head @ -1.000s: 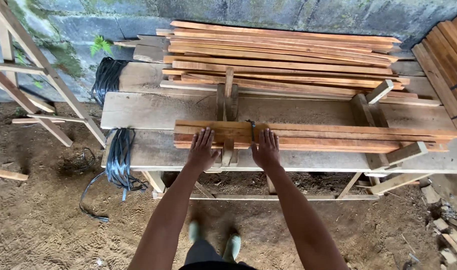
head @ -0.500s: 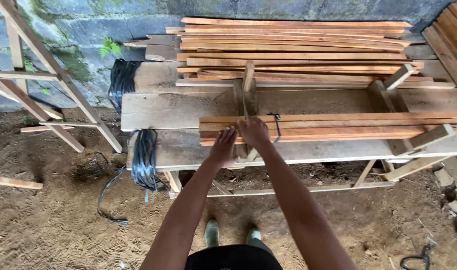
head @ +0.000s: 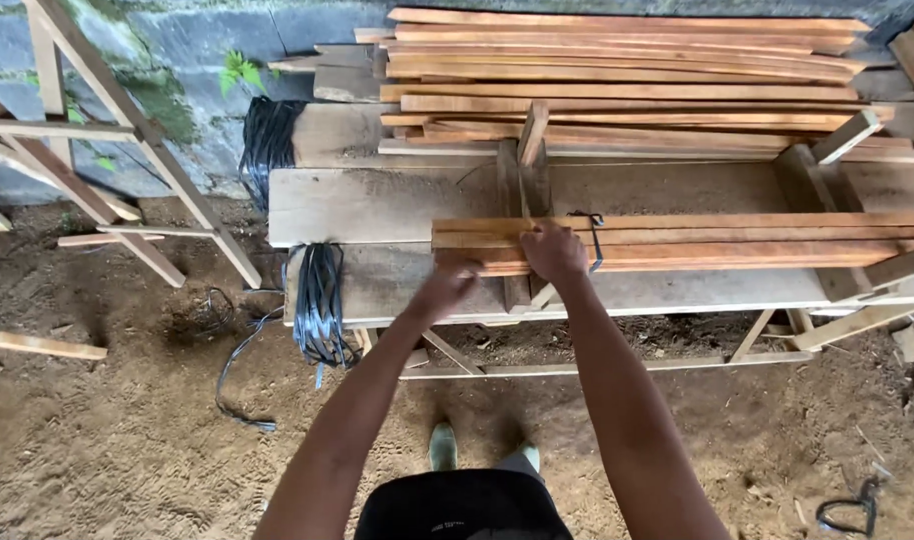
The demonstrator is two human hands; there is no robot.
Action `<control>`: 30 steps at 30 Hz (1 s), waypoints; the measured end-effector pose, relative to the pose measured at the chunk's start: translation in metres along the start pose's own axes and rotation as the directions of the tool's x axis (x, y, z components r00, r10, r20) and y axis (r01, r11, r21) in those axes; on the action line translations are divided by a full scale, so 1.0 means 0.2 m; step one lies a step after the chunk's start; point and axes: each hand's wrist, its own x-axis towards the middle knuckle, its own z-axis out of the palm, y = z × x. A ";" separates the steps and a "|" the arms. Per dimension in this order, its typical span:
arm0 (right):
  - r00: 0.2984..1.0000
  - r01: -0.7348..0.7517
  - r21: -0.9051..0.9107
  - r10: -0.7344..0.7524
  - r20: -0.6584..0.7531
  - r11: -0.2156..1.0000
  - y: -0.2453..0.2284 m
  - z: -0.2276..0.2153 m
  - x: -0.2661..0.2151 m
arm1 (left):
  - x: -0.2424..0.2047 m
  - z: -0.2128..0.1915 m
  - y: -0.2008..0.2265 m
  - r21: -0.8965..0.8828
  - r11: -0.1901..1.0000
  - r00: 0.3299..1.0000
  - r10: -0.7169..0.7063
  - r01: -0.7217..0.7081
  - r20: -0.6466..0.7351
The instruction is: The recorder bundles thin wooden strips together using black rubber bands on a wooden workbench.
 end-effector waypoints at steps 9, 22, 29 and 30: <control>0.999 0.000 -0.010 -0.001 -0.033 1.000 0.00 0.01 0.01 | -0.46 -0.32 -1.15 0.832 0.161 0.811 0.189 0.531 -0.554; 0.998 0.038 0.029 -0.037 -0.059 0.999 0.00 0.02 0.00 | -0.50 -0.46 -1.10 0.295 0.345 0.454 -0.703 0.891 -0.547; 0.997 0.045 0.029 -0.043 -0.069 0.999 0.02 0.02 0.02 | -0.40 -0.43 -0.99 0.274 0.499 0.564 -0.646 0.822 -0.514; 0.996 0.050 0.023 -0.048 -0.069 0.999 0.03 0.03 0.02 | -0.37 -0.41 -0.92 0.307 0.564 0.635 -0.590 0.766 -0.499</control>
